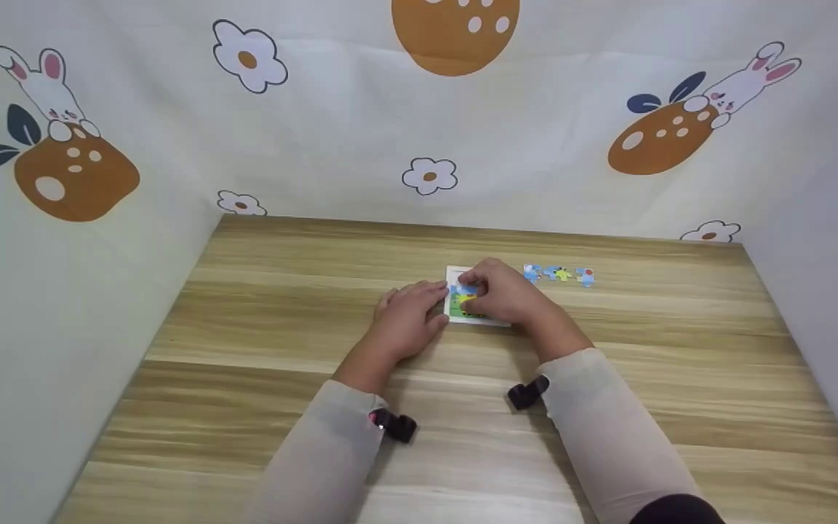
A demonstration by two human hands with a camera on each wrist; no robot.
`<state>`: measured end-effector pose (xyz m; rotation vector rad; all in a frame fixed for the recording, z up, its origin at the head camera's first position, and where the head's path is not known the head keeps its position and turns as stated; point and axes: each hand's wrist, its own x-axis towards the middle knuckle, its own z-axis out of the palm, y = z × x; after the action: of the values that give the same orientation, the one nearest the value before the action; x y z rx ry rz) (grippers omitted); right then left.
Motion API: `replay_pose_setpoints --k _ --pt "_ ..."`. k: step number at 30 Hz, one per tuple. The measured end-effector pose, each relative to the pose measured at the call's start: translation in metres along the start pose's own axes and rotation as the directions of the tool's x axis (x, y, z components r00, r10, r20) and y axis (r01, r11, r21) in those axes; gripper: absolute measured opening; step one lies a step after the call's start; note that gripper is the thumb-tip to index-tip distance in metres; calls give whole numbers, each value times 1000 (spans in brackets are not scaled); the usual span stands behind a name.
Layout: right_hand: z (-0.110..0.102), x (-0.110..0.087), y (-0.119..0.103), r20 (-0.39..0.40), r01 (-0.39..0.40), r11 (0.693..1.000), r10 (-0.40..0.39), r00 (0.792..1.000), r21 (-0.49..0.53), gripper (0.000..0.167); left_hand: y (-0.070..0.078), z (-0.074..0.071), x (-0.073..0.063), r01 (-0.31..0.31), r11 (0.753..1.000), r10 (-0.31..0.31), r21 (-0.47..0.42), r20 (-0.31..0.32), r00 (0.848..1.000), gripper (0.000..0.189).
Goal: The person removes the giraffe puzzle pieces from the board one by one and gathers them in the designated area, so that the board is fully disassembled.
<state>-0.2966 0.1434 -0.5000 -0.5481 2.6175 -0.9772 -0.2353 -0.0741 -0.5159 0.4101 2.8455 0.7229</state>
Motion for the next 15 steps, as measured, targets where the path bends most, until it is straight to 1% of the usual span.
replay_pose_setpoints --k 2,9,15 --pt "0 -1 -1 5 -2 1000 2 1000 -8 45 0 0 0 0 1000 0 -5 -2 1000 55" --pt "3 -1 -4 52 45 999 -44 998 -25 46 0 0 0 5 1000 -5 -7 2 1000 56" --pt "5 -1 -9 69 6 1000 -4 998 -24 47 0 0 1 4 1000 -4 -10 3 1000 56"
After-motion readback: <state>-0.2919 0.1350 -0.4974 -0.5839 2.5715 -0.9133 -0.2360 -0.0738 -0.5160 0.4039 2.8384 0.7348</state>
